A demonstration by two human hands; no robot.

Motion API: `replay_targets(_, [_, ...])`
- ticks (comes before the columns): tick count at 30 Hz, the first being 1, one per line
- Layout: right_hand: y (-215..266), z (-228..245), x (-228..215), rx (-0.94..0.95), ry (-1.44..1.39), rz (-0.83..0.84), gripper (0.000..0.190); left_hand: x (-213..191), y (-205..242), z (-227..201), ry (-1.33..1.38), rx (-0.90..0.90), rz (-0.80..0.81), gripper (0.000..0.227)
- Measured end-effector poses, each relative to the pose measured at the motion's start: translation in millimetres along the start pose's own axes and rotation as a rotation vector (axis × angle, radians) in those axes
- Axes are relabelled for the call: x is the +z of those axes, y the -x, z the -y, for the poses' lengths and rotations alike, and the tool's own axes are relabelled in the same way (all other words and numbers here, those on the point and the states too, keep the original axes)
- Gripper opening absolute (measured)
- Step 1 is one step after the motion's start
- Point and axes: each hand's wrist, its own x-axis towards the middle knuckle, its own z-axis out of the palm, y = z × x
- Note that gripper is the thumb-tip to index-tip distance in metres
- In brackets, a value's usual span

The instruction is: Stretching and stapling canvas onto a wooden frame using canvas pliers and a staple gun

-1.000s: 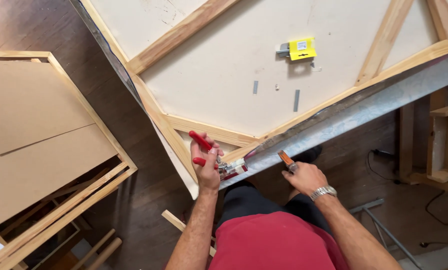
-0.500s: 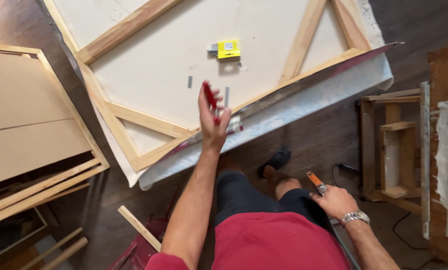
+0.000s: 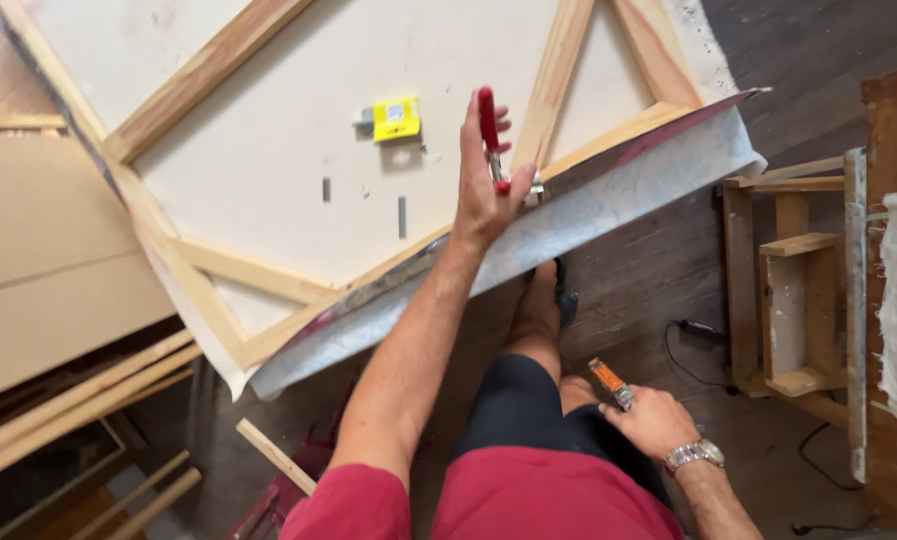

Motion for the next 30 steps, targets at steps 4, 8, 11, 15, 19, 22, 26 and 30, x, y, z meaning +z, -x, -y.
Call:
replay_targets(4, [-8.3,11.4,-6.8,-0.087,0.011,0.041,0.05,25.3,8.2,15.2,0.126,-0.023,-0.034,0.089])
replay_targets(8, [-18.6,29.7,-22.5,-0.059,0.004,0.085,0.038,38.9,10.8,17.9,0.183,0.018,-0.074,0.094])
replay_targets(11, [-25.9,29.3,-25.0,-0.1,0.03,0.086,0.04,48.8,20.5,25.1,0.182,0.049,-0.109,0.092])
replay_targets(15, [-47.8,16.2,-16.2,-0.209,-0.02,-0.032,0.058,56.8,2.7,0.1,0.015,0.129,-0.281,0.028])
replay_targets(19, [-46.4,36.4,-46.8,-0.243,-0.079,-0.061,0.038,57.0,-17.2,28.3,0.111,0.088,-0.339,0.01])
replay_targets(22, [-53.7,54.8,-66.0,-0.355,-0.159,-0.184,0.029,54.1,-32.5,32.8,0.127,-0.114,-0.381,0.011])
replay_targets(26, [-55.3,105.2,-104.5,-0.344,-0.106,-0.336,0.028,52.7,-46.5,38.0,0.173,-0.288,-0.435,0.01])
replay_targets(30, [-69.5,139.9,-118.7,-0.354,-0.098,-0.396,0.025,52.4,-56.8,47.4,0.24,-0.441,-0.488,0.007])
